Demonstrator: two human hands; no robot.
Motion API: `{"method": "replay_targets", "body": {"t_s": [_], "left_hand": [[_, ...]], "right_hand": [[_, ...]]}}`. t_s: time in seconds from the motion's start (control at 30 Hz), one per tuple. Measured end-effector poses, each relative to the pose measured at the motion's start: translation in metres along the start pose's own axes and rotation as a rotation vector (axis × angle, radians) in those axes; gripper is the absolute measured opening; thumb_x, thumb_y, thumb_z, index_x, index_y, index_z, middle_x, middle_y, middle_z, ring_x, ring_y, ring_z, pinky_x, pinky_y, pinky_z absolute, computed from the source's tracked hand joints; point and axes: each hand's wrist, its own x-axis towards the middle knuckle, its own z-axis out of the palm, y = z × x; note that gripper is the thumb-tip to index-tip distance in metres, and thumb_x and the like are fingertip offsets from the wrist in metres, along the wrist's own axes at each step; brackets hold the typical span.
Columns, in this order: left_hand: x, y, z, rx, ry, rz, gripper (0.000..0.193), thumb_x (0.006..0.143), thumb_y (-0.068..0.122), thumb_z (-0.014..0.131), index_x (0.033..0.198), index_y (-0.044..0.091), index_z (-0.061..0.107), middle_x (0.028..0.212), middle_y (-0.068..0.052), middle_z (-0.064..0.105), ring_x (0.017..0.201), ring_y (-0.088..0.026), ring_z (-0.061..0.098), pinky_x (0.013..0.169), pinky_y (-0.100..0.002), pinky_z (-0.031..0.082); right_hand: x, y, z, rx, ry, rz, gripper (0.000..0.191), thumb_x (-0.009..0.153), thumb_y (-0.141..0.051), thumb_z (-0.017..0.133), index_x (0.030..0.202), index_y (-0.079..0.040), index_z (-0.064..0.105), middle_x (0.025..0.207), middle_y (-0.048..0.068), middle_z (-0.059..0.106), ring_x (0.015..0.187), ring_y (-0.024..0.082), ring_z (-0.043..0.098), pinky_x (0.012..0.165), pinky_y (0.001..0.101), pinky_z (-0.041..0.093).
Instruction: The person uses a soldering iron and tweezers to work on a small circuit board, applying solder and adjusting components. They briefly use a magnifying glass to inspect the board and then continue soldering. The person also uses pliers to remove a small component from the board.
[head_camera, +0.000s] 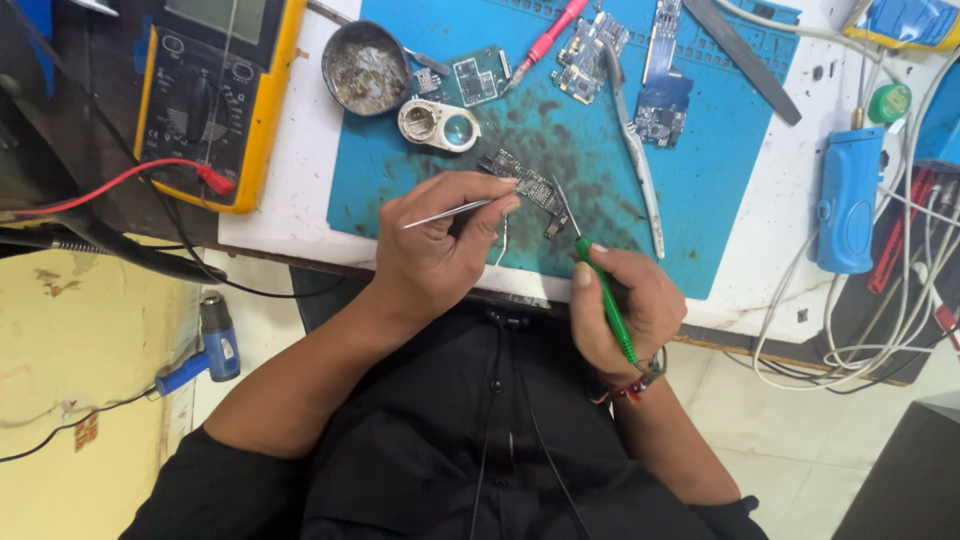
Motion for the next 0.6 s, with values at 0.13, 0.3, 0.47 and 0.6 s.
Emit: {"method": "replay_targets", "body": {"t_s": [0.13, 0.3, 0.47, 0.6], "left_hand": [[0.0009, 0.0009, 0.0012, 0.012, -0.001, 0.027, 0.013, 0.1, 0.006, 0.077, 0.112, 0.003, 0.071, 0.102, -0.009, 0.075, 0.087, -0.013, 0.075, 0.073, -0.025, 0.059], [-0.0002, 0.0009, 0.0023, 0.03, -0.008, -0.018, 0.013, 0.098, 0.006, 0.077, 0.11, 0.004, 0.073, 0.098, -0.009, 0.076, 0.077, -0.011, 0.073, 0.066, -0.024, 0.056], [-0.0013, -0.0013, 0.0042, 0.029, -0.013, 0.003, 0.013, 0.098, 0.005, 0.077, 0.11, 0.003, 0.072, 0.1, -0.009, 0.076, 0.08, -0.012, 0.073, 0.067, -0.025, 0.056], [-0.0028, -0.003, 0.0045, 0.026, 0.004, 0.046, 0.013, 0.1, 0.005, 0.076, 0.112, 0.003, 0.071, 0.103, -0.01, 0.075, 0.088, -0.014, 0.075, 0.072, -0.025, 0.058]], "right_hand": [[-0.0006, 0.0039, 0.0017, 0.002, 0.013, 0.027, 0.017, 0.092, 0.003, 0.078, 0.103, 0.0, 0.066, 0.092, 0.014, 0.073, 0.076, 0.017, 0.071, 0.066, 0.0257, 0.053], [0.0008, 0.0045, 0.0034, -0.011, -0.004, 0.006, 0.016, 0.091, 0.003, 0.078, 0.101, -0.001, 0.066, 0.091, 0.014, 0.073, 0.075, 0.017, 0.072, 0.065, 0.0252, 0.053], [0.0014, 0.0062, 0.0035, 0.008, 0.011, 0.007, 0.016, 0.091, 0.004, 0.078, 0.101, 0.0, 0.066, 0.09, 0.013, 0.073, 0.073, 0.016, 0.07, 0.06, 0.0237, 0.052], [0.001, 0.007, 0.0034, -0.029, 0.001, -0.024, 0.017, 0.089, 0.005, 0.079, 0.099, 0.0, 0.066, 0.087, 0.012, 0.072, 0.072, 0.016, 0.07, 0.063, 0.0258, 0.051]]}}
